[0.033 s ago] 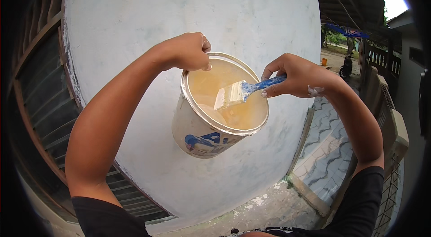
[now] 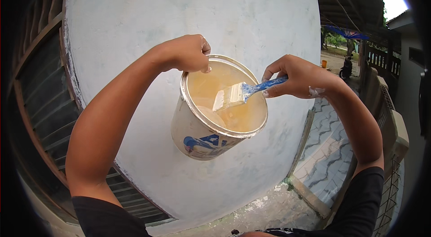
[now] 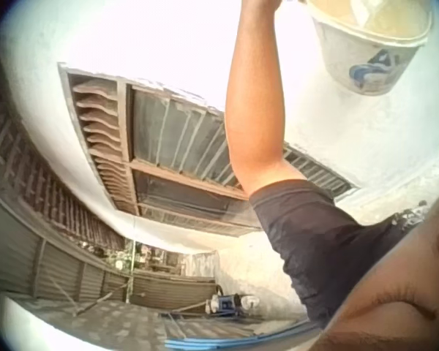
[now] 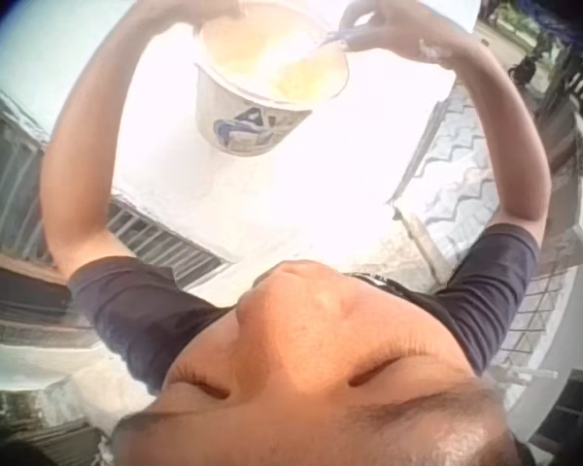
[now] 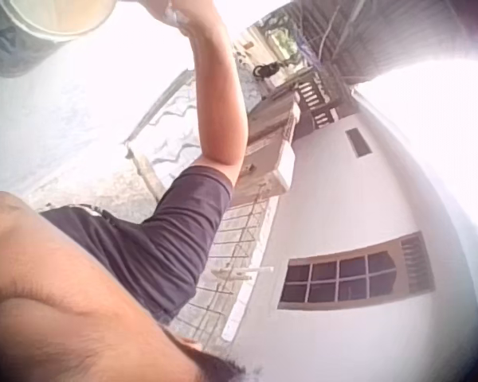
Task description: Painting an exterior wall using a brush and a bucket of paint.
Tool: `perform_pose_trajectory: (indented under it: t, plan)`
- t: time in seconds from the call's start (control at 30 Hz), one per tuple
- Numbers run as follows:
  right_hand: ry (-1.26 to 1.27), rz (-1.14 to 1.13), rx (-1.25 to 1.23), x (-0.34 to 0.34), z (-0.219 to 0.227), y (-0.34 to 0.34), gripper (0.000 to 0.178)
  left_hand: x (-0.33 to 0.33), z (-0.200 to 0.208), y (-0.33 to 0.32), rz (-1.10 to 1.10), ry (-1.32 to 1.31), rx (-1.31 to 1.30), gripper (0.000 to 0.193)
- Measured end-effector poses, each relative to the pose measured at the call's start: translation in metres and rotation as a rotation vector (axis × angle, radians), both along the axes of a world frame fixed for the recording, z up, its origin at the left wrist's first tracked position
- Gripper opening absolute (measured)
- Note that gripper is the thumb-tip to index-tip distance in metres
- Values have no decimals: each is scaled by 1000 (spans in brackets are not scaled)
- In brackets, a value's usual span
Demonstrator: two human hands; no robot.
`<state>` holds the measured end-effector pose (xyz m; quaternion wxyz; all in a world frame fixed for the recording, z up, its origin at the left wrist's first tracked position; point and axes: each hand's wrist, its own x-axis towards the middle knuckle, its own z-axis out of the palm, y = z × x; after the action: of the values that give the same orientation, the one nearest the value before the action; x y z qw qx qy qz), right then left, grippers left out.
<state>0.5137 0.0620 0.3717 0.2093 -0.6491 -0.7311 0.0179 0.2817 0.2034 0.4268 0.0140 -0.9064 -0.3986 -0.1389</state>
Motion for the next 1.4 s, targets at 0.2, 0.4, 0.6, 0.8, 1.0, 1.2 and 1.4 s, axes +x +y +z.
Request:
perform_pose_trajectory:
  t: [0.2, 0.4, 0.6, 0.8, 1.0, 1.2, 1.4]
  plan:
    - [55, 95, 94, 13, 11, 16, 29, -21, 12, 16, 13, -53, -166, 17]
    - [116, 139, 26, 16, 20, 30, 31, -32, 21, 40, -48, -134, -216, 16]
    - [197, 349, 113, 38, 18, 75, 31, -25, 46, 57, -78, -142, -208, 16]
    - [418, 318, 326, 56, 45, 102, 33, -18, 88, 63, -61, -248, -255, 24]
    - [656, 326, 616, 57, 104, 149, 26, 7, 109, 40, 16, -338, -230, 16]
    - [310, 273, 1181, 41, 174, 227, 35, 19, 125, 42, 121, -250, -173, 27]
    - [123, 100, 1273, 34, 164, 276, 41, 20, 124, 22, 253, -243, -127, 31]
